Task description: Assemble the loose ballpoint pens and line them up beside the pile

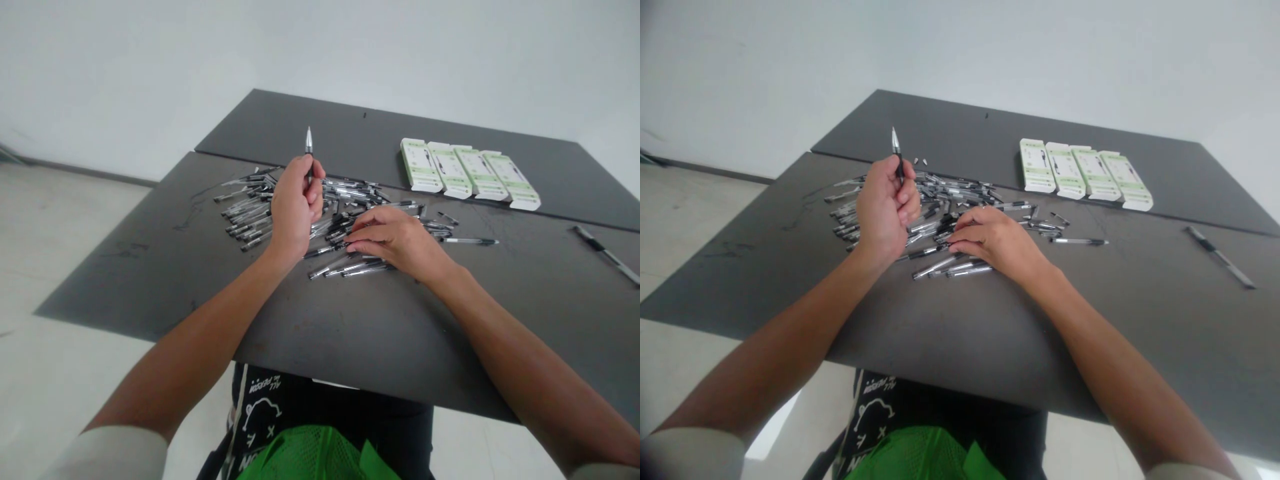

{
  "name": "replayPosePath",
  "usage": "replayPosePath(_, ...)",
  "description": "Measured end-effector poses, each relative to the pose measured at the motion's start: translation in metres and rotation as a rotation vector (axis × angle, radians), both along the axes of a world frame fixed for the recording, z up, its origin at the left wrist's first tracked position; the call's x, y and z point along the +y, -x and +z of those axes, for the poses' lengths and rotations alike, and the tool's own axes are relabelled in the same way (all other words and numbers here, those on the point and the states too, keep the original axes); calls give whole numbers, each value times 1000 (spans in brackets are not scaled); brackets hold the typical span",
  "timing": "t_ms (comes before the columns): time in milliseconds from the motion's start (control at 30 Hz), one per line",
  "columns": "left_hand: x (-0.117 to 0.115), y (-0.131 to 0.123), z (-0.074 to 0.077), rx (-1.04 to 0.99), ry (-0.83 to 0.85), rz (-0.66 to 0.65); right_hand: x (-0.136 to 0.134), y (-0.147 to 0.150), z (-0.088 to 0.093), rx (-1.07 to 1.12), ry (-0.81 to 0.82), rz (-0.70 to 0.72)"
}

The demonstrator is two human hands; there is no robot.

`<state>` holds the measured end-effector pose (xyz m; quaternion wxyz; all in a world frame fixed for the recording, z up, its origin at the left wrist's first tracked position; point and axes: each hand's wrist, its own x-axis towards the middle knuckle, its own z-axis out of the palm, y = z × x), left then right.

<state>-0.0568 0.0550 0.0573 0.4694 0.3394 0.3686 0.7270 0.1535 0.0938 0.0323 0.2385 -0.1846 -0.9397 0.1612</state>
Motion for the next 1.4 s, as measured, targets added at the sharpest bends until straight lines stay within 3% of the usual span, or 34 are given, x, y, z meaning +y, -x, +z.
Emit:
replayPosePath(533,7,17,9,-74,26,51,-3,-4,-8,-63,-11,-17)
replayPosePath(767,12,30,10,-63,-2,46,3,10,15,-2,-63,-9)
replayPosePath(900,14,37,13,-51,-1,56,12,39,25,-195,-75,57)
replayPosePath(1067,14,39,14,-42,6,64,20,63,15,-278,-64,61)
replayPosePath(1400,14,39,16,-56,8,66,30,48,7,-275,-61,71)
